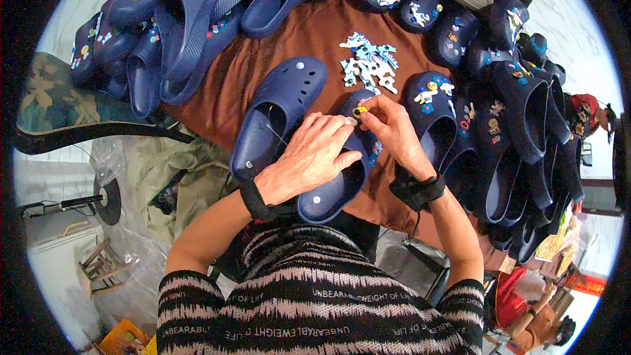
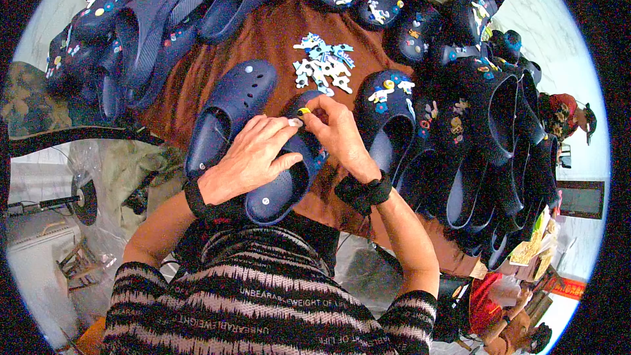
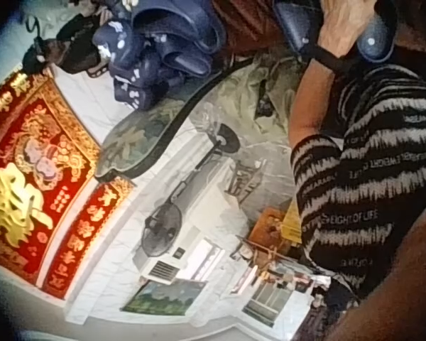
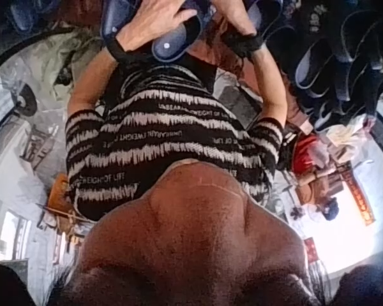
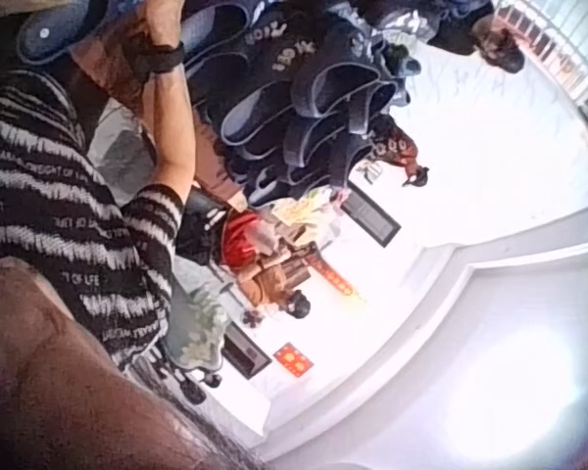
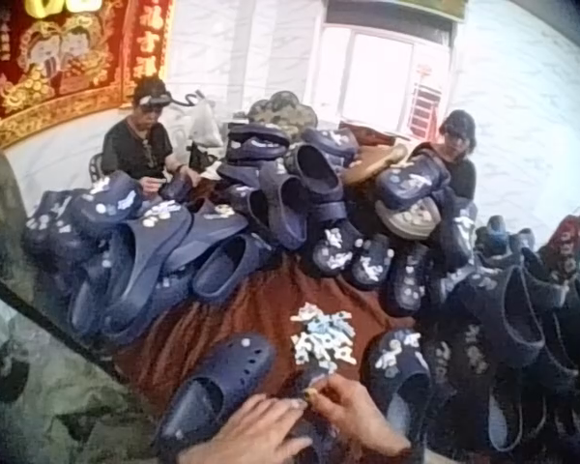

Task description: Attaching decorative charms to the holes of blue clog shoes.

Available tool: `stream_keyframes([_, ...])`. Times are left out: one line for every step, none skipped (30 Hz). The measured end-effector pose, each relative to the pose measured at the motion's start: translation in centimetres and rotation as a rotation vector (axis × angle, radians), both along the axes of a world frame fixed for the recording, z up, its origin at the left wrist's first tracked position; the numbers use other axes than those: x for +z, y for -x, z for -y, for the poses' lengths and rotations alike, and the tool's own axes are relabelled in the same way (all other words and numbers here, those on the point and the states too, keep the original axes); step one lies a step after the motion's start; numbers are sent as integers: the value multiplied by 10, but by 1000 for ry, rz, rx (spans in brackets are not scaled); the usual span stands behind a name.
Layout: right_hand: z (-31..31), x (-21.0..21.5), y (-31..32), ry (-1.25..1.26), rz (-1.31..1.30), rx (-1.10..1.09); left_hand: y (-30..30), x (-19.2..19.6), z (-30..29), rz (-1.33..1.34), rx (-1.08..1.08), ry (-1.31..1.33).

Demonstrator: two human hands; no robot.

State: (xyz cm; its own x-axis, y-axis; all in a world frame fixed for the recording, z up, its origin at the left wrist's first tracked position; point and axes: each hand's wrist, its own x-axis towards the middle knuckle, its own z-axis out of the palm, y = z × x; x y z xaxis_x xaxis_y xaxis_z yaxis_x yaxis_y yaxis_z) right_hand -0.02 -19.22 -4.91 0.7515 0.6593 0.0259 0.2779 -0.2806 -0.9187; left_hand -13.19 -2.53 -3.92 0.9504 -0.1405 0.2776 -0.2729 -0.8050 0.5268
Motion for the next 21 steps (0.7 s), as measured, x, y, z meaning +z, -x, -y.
stream_keyframes([1, 0, 0, 25, 25, 15, 1, 2, -1, 0, -4, 0])
stream_keyframes([0, 0, -1, 47, 49, 33, 3, 4, -1, -49, 12, 6])
stream_keyframes([0, 1, 0, 45, 49, 33, 4, 5, -3, -98, 27, 12])
stream_keyframes([0, 2, 0, 62, 41, 40, 5, 4, -5, -98, 27, 11])
stream_keyframes([-1, 5, 2, 78, 33, 51, 7, 2, -7, -125, 30, 16])
stream_keyframes([-2, 9, 4, 77, 33, 55, 9, 0, -9, -151, 33, 23])
stream_keyframes([-4, 13, 6, 117, 57, 70, 9, -1, -9, -151, 36, 23])
stream_keyframes([-4, 16, 8, 158, 82, 82, 9, -2, -9, -138, 34, 45])
stream_keyframes([-4, 15, 8, 159, 83, 82, 10, -4, -9, -125, 32, 67])
stream_keyframes([-3, 12, 9, 170, 164, 101, 10, -5, -8, -124, 31, 69])
stream_keyframes([-3, 10, 10, 180, 244, 123, 12, -6, -7, -141, 52, 120])
stream_keyframes([-4, 10, 12, 181, 244, 123, 12, -8, -7, -157, 73, 171])
stream_keyframes([-5, 12, 15, 227, 339, 139, 12, -10, -7, -157, 73, 172])
stream_keyframes([-6, 15, 18, 273, 435, 157, 12, -12, -8, -135, 78, 176])
stream_keyframes([-8, 17, 20, 253, 515, 170, 12, -13, -8, -114, 84, 180])
stream_keyframes([-10, 21, 23, 254, 515, 173, 13, -14, -8, -114, 86, 181])
stream_keyframes([-12, 26, 25, 301, 572, 186, 14, -14, -8, -110, 92, 198])
stream_keyframes([-13, 28, 26, 348, 629, 199, 14, -15, -8, -105, 99, 215])
stream_keyframes([-15, 28, 27, 348, 629, 199, 14, -15, -8, -104, 98, 215])
stream_keyframes([-16, 28, 27, 390, 714, 222, 13, -14, -8, -114, 104, 207])
stream_keyframes([-18, 29, 27, 432, 798, 245, 13, -13, -8, -124, 109, 199])
